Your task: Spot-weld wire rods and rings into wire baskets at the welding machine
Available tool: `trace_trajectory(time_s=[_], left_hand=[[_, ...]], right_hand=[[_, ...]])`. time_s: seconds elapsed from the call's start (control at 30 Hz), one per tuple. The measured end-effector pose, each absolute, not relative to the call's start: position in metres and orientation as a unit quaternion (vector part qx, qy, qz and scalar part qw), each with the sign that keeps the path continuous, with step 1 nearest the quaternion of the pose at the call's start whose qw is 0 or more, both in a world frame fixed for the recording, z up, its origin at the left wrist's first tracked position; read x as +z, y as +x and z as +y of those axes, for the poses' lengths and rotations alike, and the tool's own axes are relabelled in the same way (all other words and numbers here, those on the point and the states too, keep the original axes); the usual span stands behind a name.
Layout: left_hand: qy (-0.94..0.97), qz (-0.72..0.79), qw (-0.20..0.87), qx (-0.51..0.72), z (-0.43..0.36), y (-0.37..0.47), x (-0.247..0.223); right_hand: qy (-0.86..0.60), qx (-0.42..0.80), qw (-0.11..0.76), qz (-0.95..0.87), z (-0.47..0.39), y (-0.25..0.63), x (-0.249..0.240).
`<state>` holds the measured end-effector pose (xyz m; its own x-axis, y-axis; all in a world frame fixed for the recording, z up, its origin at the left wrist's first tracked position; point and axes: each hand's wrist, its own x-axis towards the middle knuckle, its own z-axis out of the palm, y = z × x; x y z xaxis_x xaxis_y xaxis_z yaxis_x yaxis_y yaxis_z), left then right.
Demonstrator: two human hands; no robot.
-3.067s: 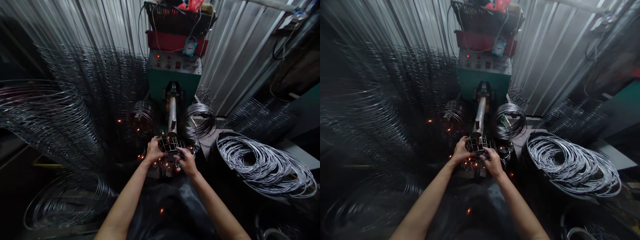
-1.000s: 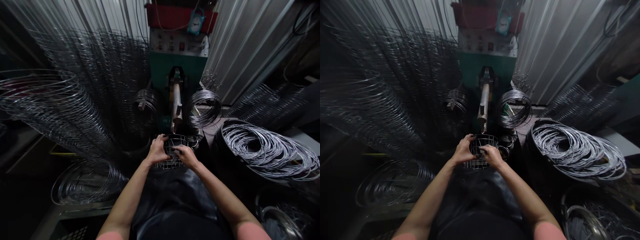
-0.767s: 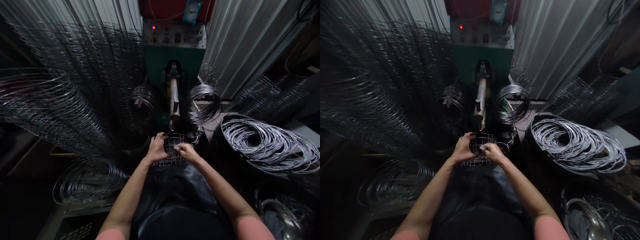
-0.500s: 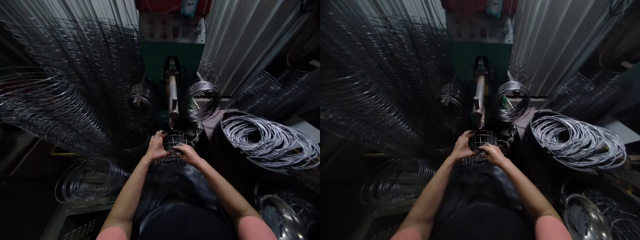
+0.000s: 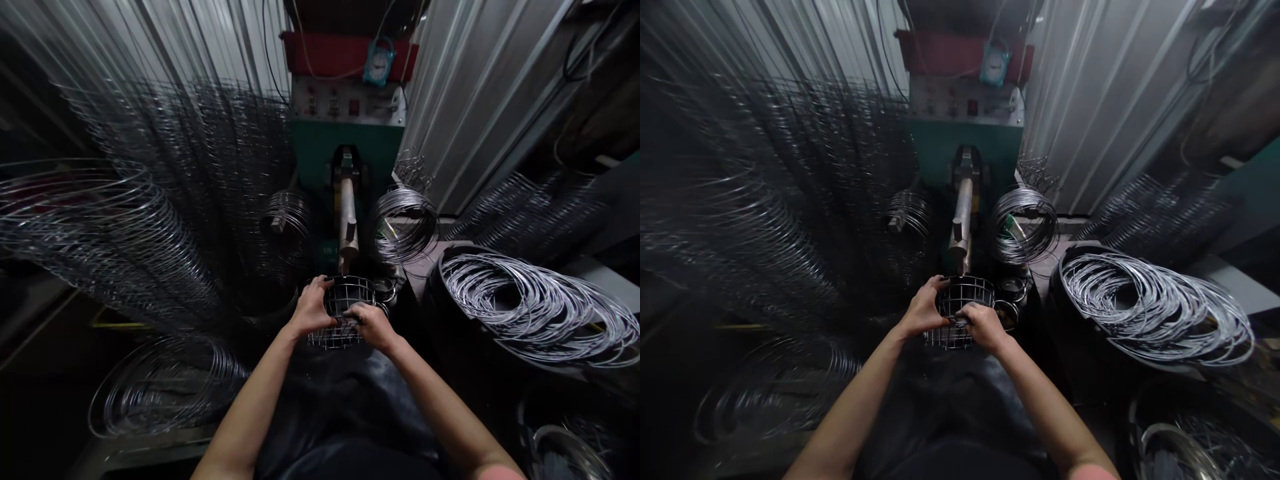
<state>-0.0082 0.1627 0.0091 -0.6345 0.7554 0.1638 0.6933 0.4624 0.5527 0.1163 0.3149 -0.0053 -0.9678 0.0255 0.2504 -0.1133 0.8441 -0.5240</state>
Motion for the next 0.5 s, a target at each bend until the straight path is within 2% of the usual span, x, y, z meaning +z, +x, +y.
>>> trace_trajectory(time_s=[0.2, 0.5], left_hand=[[0.417, 0.847, 0.056, 0.323, 0.169, -0.023, 0.008], [0.412, 0.843, 0.058, 0.341, 0.175, -0.027, 0.008]], right_hand=[[0.000, 0.241, 0.095, -0.966, 0.317, 0.103, 0.012], [-0.037, 0.243, 0.122, -0.962, 0.317, 0.101, 0.011]])
